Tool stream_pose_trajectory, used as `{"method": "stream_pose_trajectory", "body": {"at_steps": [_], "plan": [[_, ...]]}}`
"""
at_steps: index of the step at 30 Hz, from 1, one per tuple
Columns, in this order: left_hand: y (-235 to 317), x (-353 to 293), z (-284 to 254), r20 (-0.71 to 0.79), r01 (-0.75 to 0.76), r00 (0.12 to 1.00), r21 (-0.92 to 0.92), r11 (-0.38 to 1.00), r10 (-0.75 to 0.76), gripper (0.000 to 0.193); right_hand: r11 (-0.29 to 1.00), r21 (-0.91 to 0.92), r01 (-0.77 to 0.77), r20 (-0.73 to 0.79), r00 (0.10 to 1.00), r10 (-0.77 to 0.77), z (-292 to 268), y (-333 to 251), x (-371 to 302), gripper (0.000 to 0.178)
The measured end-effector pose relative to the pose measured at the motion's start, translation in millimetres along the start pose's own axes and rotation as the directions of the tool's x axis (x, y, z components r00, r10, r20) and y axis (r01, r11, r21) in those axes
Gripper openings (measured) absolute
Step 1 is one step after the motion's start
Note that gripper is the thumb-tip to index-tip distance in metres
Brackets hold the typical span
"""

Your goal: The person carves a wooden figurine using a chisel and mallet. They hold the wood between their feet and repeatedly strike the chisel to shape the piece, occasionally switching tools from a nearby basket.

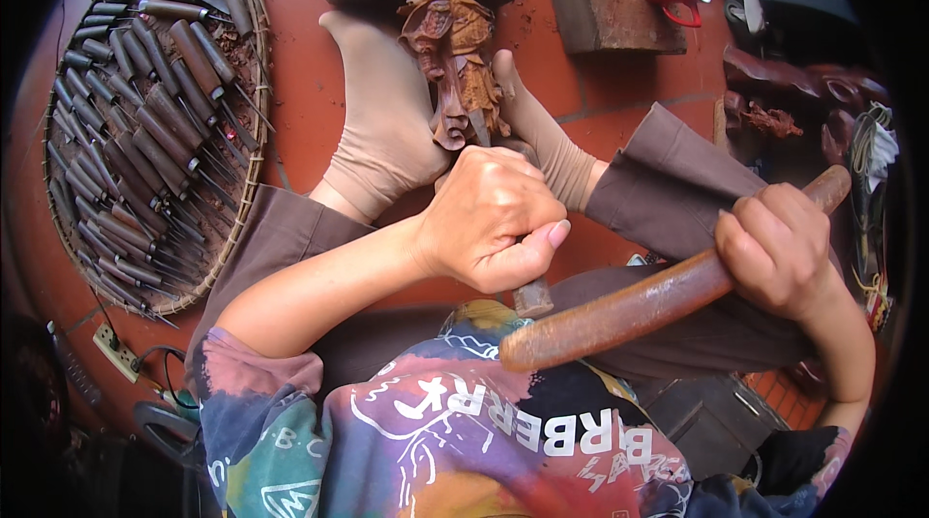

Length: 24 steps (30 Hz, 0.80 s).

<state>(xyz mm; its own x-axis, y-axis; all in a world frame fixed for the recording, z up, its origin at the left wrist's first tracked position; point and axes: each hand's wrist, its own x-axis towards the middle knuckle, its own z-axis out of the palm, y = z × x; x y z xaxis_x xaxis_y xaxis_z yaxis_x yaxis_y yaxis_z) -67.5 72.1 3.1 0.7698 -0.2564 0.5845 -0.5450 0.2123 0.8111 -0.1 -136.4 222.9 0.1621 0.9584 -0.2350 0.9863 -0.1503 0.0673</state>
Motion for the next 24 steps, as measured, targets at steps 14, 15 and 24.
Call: {"method": "stream_pose_trajectory", "body": {"at_steps": [14, 15, 24], "plan": [[0.3, -1.2, 10.3, -0.034, 0.018, 0.999, 0.092, 0.996, -0.015, 0.028, 1.0, -0.027, 0.008, 0.004, 1.0, -0.008, 9.5, 7.9, -4.8, 0.03], [0.2, -1.2, 12.2, -0.045, 0.018, 0.999, 0.092, 0.996, -0.013, 0.028, 0.998, 0.002, 0.056, -0.009, 0.998, -0.056, 8.2, 10.1, -6.8, 0.03], [-2.5, -0.3, 17.7, -0.081, 0.031, 0.997, 0.122, 0.992, -0.021, 0.025, 0.995, -0.082, 0.052, -0.012, 0.999, -0.053, 10.1, 18.0, -4.0, 0.032]]}}
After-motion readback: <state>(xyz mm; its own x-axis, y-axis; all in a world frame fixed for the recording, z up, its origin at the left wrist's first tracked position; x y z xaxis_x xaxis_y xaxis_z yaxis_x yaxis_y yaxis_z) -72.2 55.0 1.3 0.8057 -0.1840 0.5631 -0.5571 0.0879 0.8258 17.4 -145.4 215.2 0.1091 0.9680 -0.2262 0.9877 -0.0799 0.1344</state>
